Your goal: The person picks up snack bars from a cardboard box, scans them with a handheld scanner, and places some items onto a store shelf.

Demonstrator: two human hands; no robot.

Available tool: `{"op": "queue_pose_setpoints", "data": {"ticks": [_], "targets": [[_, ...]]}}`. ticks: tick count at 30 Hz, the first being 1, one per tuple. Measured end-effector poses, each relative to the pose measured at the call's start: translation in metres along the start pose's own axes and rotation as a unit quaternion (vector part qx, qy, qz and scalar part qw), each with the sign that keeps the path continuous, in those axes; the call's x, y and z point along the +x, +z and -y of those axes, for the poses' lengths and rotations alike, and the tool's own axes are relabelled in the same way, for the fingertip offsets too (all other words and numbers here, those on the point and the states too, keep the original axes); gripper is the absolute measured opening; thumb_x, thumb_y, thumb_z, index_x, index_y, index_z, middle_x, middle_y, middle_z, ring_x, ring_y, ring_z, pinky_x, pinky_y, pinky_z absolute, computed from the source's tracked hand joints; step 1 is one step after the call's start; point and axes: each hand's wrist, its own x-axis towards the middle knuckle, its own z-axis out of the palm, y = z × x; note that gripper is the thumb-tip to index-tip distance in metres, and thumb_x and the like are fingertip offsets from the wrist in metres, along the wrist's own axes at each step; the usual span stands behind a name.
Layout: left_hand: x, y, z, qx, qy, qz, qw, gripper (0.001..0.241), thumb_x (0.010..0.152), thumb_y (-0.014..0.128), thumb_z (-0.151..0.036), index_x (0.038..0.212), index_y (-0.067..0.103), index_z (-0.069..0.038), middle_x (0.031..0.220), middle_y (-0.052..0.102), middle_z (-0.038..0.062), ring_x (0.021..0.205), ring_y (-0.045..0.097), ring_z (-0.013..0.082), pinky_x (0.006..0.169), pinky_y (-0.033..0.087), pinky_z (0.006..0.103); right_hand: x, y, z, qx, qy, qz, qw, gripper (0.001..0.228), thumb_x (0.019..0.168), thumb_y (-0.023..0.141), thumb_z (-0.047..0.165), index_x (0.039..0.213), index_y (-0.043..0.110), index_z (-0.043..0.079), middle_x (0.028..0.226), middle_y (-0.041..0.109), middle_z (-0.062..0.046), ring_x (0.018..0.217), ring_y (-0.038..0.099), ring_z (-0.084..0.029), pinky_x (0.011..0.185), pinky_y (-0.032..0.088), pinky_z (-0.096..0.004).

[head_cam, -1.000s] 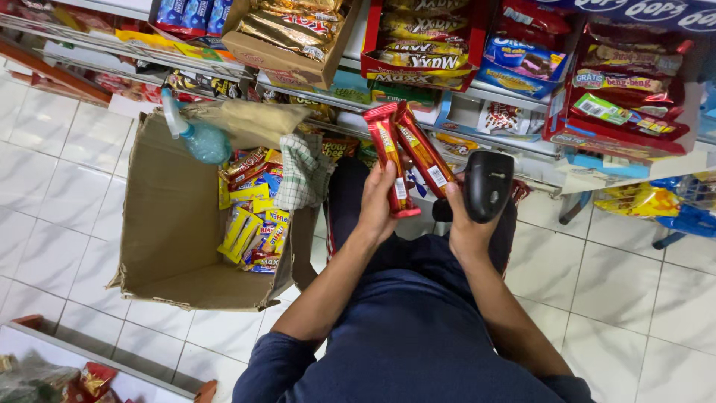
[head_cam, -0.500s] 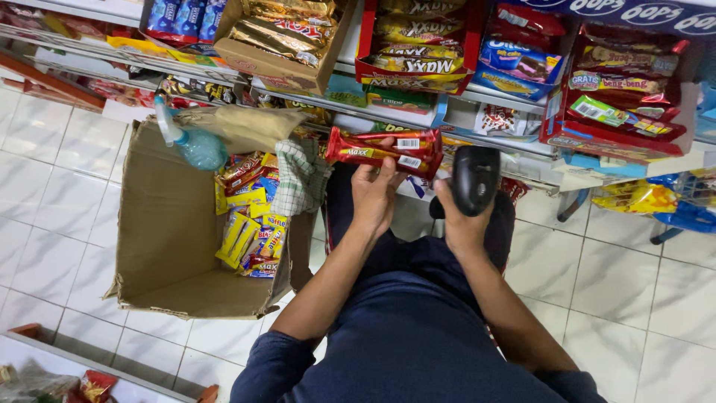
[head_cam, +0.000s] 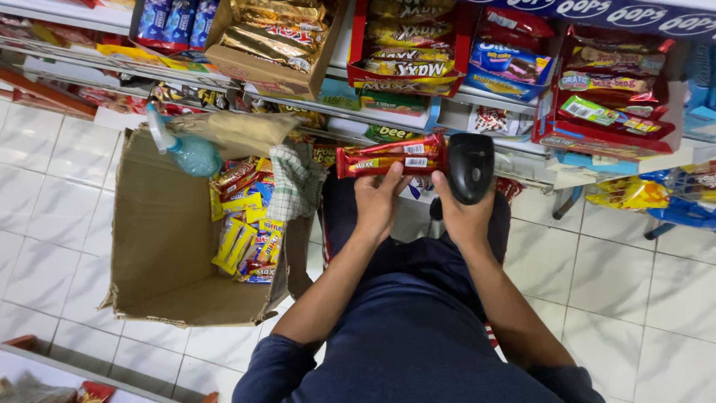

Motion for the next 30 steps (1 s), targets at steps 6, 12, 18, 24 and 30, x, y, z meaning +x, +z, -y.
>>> {"op": "queue_pose_setpoints", "data": {"ticks": [6,12,18,24,30], "targets": [[0.007,-0.002,-0.001,0.031,0.032,-0.047,0.998,0.035,0.098,0.069,-0.012,0.131,0.066,-0.002,0.126,0.068,0.008,0.11,0.067,0.0171,0.096,0.058,0.0342,-0.029,0.005,0.018,0.053,0.042,0.131,0.989,0.021,0.092,0.079,0.009,0.106,0.068,-0.002,0.085,0.072,-0.005,0.068,0.069,-0.01,0.064,0.057,-0.026],[0.001,-0.006,0.003,0.09,0.057,-0.043,0.993,0.038,0.104,0.074,-0.009,0.14,0.068,0.003,0.111,0.065,0.009,0.087,0.052,0.0144,0.074,0.043,0.0286,-0.034,0.011,0.025,0.042,0.068,0.177,0.981,0.024,0.087,0.079,0.011,0.103,0.066,-0.001,0.08,0.072,-0.004,0.062,0.068,-0.009,0.058,0.057,-0.026],[0.001,-0.002,-0.008,0.091,0.103,-0.01,0.991,0.038,0.096,0.073,-0.013,0.131,0.065,0.0,0.114,0.071,0.005,0.098,0.066,0.0121,0.089,0.056,0.0285,-0.028,0.006,0.019,0.061,0.083,0.163,0.981,0.019,0.092,0.081,0.013,0.098,0.069,-0.001,0.081,0.072,-0.005,0.069,0.07,-0.011,0.066,0.058,-0.027],[0.018,-0.012,-0.038,0.325,0.245,-0.05,0.912,0.024,0.102,0.07,-0.015,0.119,0.07,0.002,0.111,0.073,0.007,0.099,0.066,0.0148,0.092,0.053,0.0311,0.022,-0.001,0.052,-0.179,-0.161,0.08,0.967,0.038,0.082,0.09,0.01,0.111,0.069,-0.001,0.111,0.067,-0.016,0.102,0.068,-0.03,0.091,0.055,-0.038],[0.031,0.005,-0.087,0.453,0.387,0.006,0.803,0.019,0.098,0.074,-0.011,0.112,0.067,0.001,0.112,0.067,0.011,0.102,0.065,0.0234,0.094,0.051,0.0352,0.086,0.015,0.072,-0.174,-0.328,0.147,0.917,0.05,0.079,0.083,0.002,0.126,0.065,0.001,0.151,0.052,-0.023,0.13,0.062,-0.036,0.11,0.05,-0.041]]}}
